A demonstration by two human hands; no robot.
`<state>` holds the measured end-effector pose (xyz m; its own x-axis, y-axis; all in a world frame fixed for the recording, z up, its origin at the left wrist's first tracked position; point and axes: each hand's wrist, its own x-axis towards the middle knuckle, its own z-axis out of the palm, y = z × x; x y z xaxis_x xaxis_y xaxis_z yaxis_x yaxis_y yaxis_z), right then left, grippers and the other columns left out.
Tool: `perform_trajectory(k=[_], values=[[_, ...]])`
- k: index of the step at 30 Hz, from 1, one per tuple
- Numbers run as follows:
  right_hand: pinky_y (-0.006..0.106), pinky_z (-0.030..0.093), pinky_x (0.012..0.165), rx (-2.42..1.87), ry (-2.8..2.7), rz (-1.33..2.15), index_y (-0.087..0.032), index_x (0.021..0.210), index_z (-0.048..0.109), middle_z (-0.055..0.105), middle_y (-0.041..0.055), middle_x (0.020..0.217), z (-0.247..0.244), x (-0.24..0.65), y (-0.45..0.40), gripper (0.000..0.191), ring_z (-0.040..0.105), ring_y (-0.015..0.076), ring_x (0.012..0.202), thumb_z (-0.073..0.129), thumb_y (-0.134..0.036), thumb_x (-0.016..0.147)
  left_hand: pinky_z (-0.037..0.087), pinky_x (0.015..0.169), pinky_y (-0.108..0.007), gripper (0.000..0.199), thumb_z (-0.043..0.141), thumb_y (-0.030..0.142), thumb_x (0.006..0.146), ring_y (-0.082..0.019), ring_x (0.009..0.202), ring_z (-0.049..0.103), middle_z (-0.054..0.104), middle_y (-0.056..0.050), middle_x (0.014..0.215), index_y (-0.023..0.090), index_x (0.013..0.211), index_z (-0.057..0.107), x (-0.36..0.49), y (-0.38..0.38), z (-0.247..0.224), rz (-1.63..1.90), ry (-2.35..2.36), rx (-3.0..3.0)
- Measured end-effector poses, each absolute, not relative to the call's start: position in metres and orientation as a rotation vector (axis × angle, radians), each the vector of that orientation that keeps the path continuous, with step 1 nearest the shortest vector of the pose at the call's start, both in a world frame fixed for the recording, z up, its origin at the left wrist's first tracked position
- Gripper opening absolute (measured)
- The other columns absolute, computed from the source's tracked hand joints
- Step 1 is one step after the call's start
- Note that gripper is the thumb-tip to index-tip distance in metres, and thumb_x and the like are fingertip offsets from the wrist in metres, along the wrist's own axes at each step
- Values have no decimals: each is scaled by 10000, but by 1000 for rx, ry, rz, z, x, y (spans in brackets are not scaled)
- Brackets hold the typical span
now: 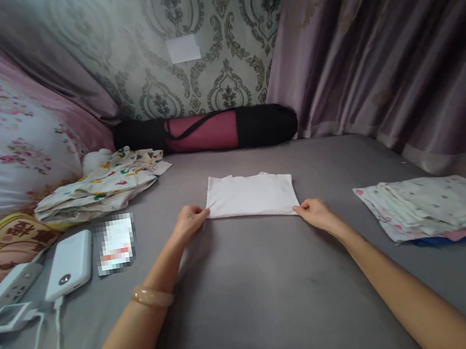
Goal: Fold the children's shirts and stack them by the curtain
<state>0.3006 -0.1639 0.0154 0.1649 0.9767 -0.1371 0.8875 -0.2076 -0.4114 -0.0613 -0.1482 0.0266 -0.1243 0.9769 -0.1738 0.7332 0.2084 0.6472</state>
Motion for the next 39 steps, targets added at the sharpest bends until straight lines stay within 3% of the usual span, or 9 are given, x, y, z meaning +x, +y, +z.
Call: perform_trajectory(k=[9,12,14,18,20,23,30,34,39], values=[[238,351,523,-2270,-1832,615,-154,759,690,661,56,644,27,305,-164,355,599,174,606,507,-440,863,422,651,-261,283,497,392,835,-226,841,621,680,-92,876,161,896,649,-58,-150,35,303,2136,1838],[264,418,644,-2201,-1919,257,-148,868,705,710,120,843,38,296,-157,376,645,213,785,386,-336,934,460,776,-310,283,423,358,914,-243,975,583,647,-119,1010,161,1004,605,-45,-149,38,498,2160,2130],[293,435,820,-2024,-2051,113,-144,1041,686,690,147,1074,42,277,-147,383,625,228,998,324,-224,945,460,865,-340,261,382,279,937,-240,1049,557,630,-126,1075,160,1037,592,-25,-143,38,579,1951,2375],[412,209,1130,-1659,-2416,130,-149,1346,517,474,104,1434,35,227,-122,475,356,231,1363,280,-137,935,393,1030,-369,298,360,193,938,-233,1193,508,598,-143,1213,130,1139,572,25,-119,30,456,1476,2660],[448,137,1156,-1623,-2508,139,-142,1408,447,392,91,1493,27,210,-111,496,262,242,1411,264,-163,947,329,1090,-416,350,345,231,956,-264,1299,426,544,-154,1319,114,1218,544,43,-107,22,386,1513,2678],[475,130,1156,-1618,-2561,154,-136,1454,376,338,88,1522,15,204,-100,515,224,259,1424,264,-217,957,229,1138,-470,460,312,353,981,-299,1389,302,439,-140,1447,119,1346,467,50,-98,11,292,1647,2649],[502,98,1152,-1562,-2522,120,-241,1476,334,302,30,1542,1,220,-97,515,203,242,1431,242,-341,979,178,1084,-629,621,207,617,938,-372,1414,225,305,-76,1541,300,1453,346,39,-98,0,252,1769,2537],[475,114,1153,-1605,-2457,105,-199,1458,372,307,62,1539,-1,220,-99,522,205,241,1430,246,-379,984,189,1109,-570,668,218,599,941,-340,1418,227,316,-104,1533,194,1458,338,38,-94,-3,291,1819,2471],[415,165,1146,-1741,-2238,-5,-68,1430,386,353,130,1510,-5,221,-100,560,270,251,1399,239,-378,988,256,1110,-423,562,221,386,980,-290,1378,319,377,-200,1478,33,1374,410,37,-85,-4,313,2003,2351]])
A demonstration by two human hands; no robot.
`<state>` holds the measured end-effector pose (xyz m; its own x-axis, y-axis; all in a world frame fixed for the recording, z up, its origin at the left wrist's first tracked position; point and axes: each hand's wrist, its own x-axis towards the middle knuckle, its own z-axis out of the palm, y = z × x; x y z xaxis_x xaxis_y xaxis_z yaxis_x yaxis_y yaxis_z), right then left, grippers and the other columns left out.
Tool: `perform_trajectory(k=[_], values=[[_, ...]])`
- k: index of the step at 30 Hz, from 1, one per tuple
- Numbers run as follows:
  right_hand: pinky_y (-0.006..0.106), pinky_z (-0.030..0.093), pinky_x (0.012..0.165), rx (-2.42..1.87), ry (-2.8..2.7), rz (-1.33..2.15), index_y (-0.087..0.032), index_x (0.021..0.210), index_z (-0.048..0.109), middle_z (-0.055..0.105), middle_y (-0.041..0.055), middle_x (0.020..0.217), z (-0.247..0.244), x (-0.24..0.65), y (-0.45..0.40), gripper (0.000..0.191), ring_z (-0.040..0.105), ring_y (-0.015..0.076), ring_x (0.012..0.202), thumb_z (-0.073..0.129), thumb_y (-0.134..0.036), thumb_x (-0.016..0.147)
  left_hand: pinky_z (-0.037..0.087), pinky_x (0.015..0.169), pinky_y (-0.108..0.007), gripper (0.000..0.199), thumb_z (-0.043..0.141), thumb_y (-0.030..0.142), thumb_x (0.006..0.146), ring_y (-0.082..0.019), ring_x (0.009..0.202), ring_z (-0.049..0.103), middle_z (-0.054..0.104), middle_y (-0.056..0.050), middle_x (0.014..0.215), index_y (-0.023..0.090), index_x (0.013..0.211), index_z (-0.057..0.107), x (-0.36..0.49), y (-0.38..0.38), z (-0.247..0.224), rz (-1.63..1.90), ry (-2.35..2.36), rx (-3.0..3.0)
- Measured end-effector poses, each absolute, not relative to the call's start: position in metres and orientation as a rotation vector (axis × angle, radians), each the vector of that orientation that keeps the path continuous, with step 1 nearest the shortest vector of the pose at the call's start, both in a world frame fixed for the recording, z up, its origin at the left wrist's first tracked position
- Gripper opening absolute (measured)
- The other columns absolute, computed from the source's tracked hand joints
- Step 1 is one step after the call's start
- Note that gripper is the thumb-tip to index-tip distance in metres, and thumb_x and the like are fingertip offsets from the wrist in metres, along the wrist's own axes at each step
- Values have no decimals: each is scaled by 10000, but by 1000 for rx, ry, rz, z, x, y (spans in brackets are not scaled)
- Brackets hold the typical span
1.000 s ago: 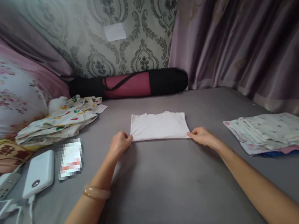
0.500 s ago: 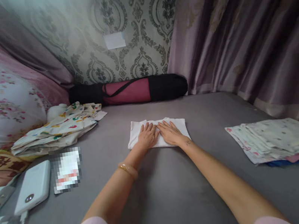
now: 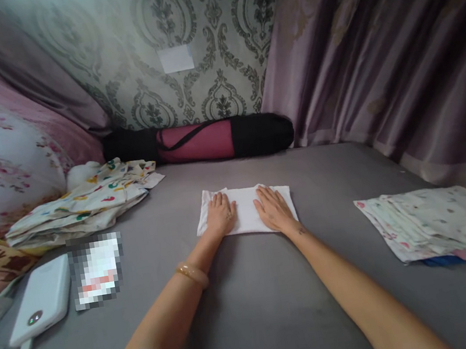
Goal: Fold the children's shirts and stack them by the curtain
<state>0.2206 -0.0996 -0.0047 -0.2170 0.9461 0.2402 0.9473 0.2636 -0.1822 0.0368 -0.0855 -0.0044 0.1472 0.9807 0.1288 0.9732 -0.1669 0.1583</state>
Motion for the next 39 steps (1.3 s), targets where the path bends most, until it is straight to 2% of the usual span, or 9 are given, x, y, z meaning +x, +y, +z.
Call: perform_trajectory(k=[4,8,11,15,18,26,30,34,39], values=[[414,199,1122,-1888,-2075,-103,-4,1387,420,387,210,1467,-7,221,-100,577,321,289,1362,254,-381,983,277,1097,-433,583,266,461,965,-305,1343,364,439,-189,1433,67,1358,440,27,-84,0,302,1955,2440],[487,146,1126,-1953,-2068,-94,-12,1385,427,404,207,1457,-6,218,-99,601,284,331,1372,250,-419,979,178,1129,-527,655,246,609,933,-342,1380,302,412,-123,1472,193,1411,412,11,-83,1,246,1913,2479],[505,144,1123,-2000,-2088,-39,-21,1411,394,362,204,1484,-5,218,-98,634,245,344,1390,237,-451,973,179,1130,-531,680,196,639,928,-330,1418,231,340,-91,1522,232,1452,346,2,-81,-4,253,1837,2424],[492,155,1130,-2019,-2179,56,-21,1452,323,294,202,1520,-3,227,-94,689,220,337,1407,228,-498,963,185,1142,-474,670,155,571,958,-290,1443,176,279,-138,1544,155,1452,333,-2,-80,-7,313,1854,2342],[455,163,1143,-1974,-2288,151,-65,1479,293,262,164,1543,-2,241,-91,680,205,296,1424,177,-500,970,167,1144,-473,682,163,555,962,-323,1447,132,242,-180,1547,104,1436,357,-1,-83,-3,324,1921,2310],[451,133,1166,-1895,-2292,186,-139,1489,299,249,97,1558,-12,256,-89,610,172,225,1442,98,-417,985,202,1129,-480,700,156,562,961,-346,1443,124,235,-191,1546,93,1453,320,-1,-83,0,269,1897,2301],[440,128,1171,-1870,-2294,243,-148,1483,313,240,88,1561,-10,258,-87,587,156,213,1446,138,-401,984,207,1129,-473,681,157,546,966,-340,1444,122,237,-195,1545,97,1451,322,-7,-81,3,255,1839,2319],[421,160,1165,-1864,-2255,410,-138,1473,332,252,96,1556,7,261,-85,573,177,198,1441,150,-364,978,172,1128,-533,622,185,508,973,-338,1446,110,217,-185,1553,129,1435,357,-11,-86,8,210,1847,2326],[445,134,1164,-1808,-2199,187,-99,1480,295,232,124,1560,19,256,-94,581,135,223,1450,174,-347,969,151,1138,-545,604,184,495,974,-290,1449,147,244,-147,1552,151,1439,356,-17,-103,4,260,1908,2331]])
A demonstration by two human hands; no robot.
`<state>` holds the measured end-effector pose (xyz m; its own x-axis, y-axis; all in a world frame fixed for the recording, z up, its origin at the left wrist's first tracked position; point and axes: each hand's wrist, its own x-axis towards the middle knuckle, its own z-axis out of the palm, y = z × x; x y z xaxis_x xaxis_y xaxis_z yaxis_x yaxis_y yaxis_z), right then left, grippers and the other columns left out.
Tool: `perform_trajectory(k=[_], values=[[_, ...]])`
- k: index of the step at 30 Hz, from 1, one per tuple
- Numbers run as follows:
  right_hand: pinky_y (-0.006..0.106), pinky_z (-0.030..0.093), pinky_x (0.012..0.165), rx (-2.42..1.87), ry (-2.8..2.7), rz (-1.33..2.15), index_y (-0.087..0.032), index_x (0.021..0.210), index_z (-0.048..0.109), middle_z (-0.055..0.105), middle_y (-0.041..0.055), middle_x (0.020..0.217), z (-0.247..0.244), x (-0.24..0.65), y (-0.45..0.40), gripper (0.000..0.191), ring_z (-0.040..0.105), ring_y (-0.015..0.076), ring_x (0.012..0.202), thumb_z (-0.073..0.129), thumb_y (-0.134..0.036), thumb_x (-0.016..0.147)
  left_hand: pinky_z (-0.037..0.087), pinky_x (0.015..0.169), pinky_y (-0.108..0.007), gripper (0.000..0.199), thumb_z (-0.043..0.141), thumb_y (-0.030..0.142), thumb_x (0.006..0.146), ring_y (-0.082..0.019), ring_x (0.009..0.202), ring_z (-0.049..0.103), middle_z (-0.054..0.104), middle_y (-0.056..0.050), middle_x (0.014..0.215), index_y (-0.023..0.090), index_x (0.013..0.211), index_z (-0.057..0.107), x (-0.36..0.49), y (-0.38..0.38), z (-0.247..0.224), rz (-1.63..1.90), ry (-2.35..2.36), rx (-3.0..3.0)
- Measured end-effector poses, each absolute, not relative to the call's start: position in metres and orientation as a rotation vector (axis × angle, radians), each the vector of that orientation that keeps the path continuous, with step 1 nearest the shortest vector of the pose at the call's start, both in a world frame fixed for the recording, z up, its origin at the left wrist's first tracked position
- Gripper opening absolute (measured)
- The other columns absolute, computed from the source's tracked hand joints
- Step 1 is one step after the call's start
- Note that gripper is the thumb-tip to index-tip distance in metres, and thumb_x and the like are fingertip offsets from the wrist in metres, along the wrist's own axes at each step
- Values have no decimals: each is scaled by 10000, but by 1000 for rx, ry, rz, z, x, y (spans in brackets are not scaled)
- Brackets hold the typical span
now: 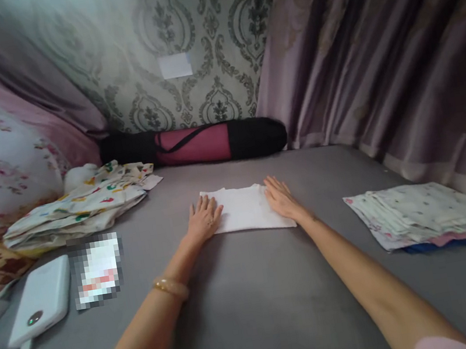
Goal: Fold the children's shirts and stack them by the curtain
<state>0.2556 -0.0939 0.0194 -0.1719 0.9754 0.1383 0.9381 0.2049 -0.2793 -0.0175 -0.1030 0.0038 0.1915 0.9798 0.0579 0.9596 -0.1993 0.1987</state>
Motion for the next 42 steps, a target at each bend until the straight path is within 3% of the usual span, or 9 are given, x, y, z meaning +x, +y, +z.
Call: perform_trajectory(k=[7,16,21,24,33,38,42], values=[[413,127,1163,-1900,-2305,100,-24,1470,288,239,160,1550,-6,244,-106,640,183,258,1437,191,-418,975,185,1154,-460,601,178,474,978,-244,1438,211,241,-114,1557,144,1454,340,-26,-109,-9,275,1889,2307],[430,136,1157,-1945,-2344,167,-57,1481,276,220,155,1557,1,247,-102,631,154,257,1444,208,-427,975,209,1150,-444,548,206,452,980,-220,1415,281,310,-102,1534,172,1408,402,-28,-111,-7,431,1875,2244],[472,108,1154,-1899,-2313,45,-107,1440,378,293,143,1535,22,224,-100,540,205,261,1430,280,-331,958,240,1140,-440,515,228,438,980,-226,1406,300,344,-99,1519,190,1380,434,-29,-111,-10,508,1878,2258],[438,63,1166,-1750,-2337,-12,-84,1447,361,284,133,1540,24,201,-99,546,177,237,1439,236,-323,973,247,1141,-435,507,245,428,979,-233,1413,284,347,-97,1518,183,1376,445,-29,-111,-12,541,1876,2254],[444,97,1163,-1790,-2401,160,-58,1482,275,257,124,1550,1,191,-96,604,174,244,1439,211,-386,979,252,1145,-431,478,254,378,984,-222,1393,326,380,-95,1501,176,1372,447,-30,-111,-11,556,1876,2245],[479,113,1154,-1825,-2431,233,-28,1462,307,274,167,1537,18,179,-91,587,198,275,1430,249,-337,967,263,1141,-436,483,259,378,984,-228,1392,328,396,-101,1490,161,1365,460,-31,-109,-12,621,1850,2213],[459,77,1159,-1700,-2397,164,-51,1467,309,269,142,1544,14,156,-91,584,179,251,1436,226,-359,978,272,1139,-432,482,271,364,980,-233,1387,337,421,-110,1473,143,1354,479,-32,-107,-16,679,1842,2209]])
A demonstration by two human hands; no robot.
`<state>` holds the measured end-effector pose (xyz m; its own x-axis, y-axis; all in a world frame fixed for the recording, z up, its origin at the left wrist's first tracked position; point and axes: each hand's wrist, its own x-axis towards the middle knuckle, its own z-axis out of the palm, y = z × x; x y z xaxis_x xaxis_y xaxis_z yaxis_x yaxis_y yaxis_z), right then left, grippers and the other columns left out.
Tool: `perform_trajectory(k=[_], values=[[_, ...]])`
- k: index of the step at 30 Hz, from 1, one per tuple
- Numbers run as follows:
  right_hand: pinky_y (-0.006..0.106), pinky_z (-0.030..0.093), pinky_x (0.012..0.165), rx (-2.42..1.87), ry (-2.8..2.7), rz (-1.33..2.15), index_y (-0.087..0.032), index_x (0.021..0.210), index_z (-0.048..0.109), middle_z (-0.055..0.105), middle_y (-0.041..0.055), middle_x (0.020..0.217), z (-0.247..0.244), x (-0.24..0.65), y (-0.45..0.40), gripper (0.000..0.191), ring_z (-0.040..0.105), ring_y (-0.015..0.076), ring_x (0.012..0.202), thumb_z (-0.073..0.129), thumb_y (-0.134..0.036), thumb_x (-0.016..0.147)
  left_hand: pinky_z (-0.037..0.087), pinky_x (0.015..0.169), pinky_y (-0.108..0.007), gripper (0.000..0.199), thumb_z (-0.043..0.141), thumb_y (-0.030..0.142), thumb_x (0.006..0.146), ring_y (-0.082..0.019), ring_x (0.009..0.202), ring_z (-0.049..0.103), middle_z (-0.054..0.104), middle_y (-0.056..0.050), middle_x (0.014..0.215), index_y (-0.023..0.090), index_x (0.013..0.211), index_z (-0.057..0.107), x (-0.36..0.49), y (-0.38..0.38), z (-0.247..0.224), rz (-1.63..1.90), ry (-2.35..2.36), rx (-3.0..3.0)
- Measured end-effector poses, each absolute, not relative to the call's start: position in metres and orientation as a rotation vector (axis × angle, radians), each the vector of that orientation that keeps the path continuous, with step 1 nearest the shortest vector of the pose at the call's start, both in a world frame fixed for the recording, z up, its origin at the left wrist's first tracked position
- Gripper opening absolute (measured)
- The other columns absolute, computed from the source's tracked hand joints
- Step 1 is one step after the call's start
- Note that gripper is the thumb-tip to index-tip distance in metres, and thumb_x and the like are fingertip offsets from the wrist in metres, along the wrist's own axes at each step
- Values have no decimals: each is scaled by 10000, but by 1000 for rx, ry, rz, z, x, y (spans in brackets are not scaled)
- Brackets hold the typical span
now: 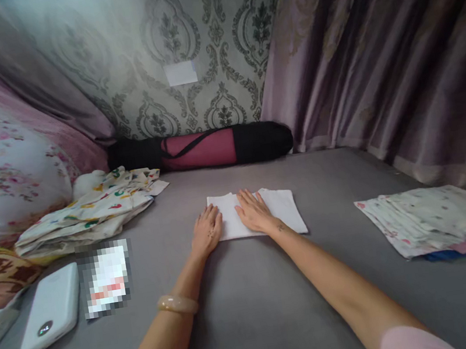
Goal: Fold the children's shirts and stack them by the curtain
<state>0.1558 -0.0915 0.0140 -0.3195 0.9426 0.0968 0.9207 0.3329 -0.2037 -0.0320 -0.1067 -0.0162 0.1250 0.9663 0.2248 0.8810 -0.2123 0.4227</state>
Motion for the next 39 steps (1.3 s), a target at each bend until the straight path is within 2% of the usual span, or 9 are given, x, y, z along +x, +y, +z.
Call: perform_trajectory(k=[5,11,16,21,26,33,39], values=[[449,88,1155,-1698,-2366,171,-58,1466,316,285,138,1538,-4,149,-93,595,200,246,1429,221,-384,978,282,1132,-445,479,271,368,975,-251,1377,354,443,-106,1458,155,1335,503,-34,-104,-22,786,1802,2195],[490,100,1146,-1766,-2395,283,-33,1467,303,267,158,1540,11,143,-88,598,194,281,1429,243,-360,970,271,1140,-429,468,312,381,953,-238,1366,374,488,-107,1423,157,1286,553,-36,-101,-24,1018,1691,1988],[462,80,1152,-1677,-2354,236,-47,1470,303,253,138,1549,8,120,-88,604,170,255,1436,215,-393,982,337,1097,-387,466,296,391,952,-223,1262,495,587,-113,1310,147,1219,592,-42,-103,-17,1295,1628,1657],[465,78,1149,-1704,-2373,244,-52,1473,296,240,131,1554,2,116,-86,605,175,254,1434,217,-393,979,353,1075,-381,459,291,400,959,-221,1224,518,615,-101,1266,158,1169,620,-46,-106,-9,1450,1652,1440],[495,96,1136,-1723,-2421,246,-16,1445,340,275,178,1534,15,102,-77,587,197,291,1423,259,-343,964,353,1072,-381,440,308,382,957,-223,1215,523,622,-106,1255,152,1151,629,-45,-106,-7,1490,1641,1372],[446,97,1144,-1680,-2432,252,-86,1476,297,285,126,1542,7,79,-72,573,192,237,1427,220,-359,978,363,1062,-371,434,293,358,963,-212,1191,541,635,-107,1231,150,1131,635,-46,-106,-6,1490,1644,1351],[476,113,1136,-1687,-2526,338,-38,1459,312,300,170,1527,23,68,-61,575,213,270,1419,248,-326,966,370,1053,-372,427,301,357,958,-215,1183,543,638,-111,1217,150,1124,636,-46,-105,-6,1490,1632,1364]])
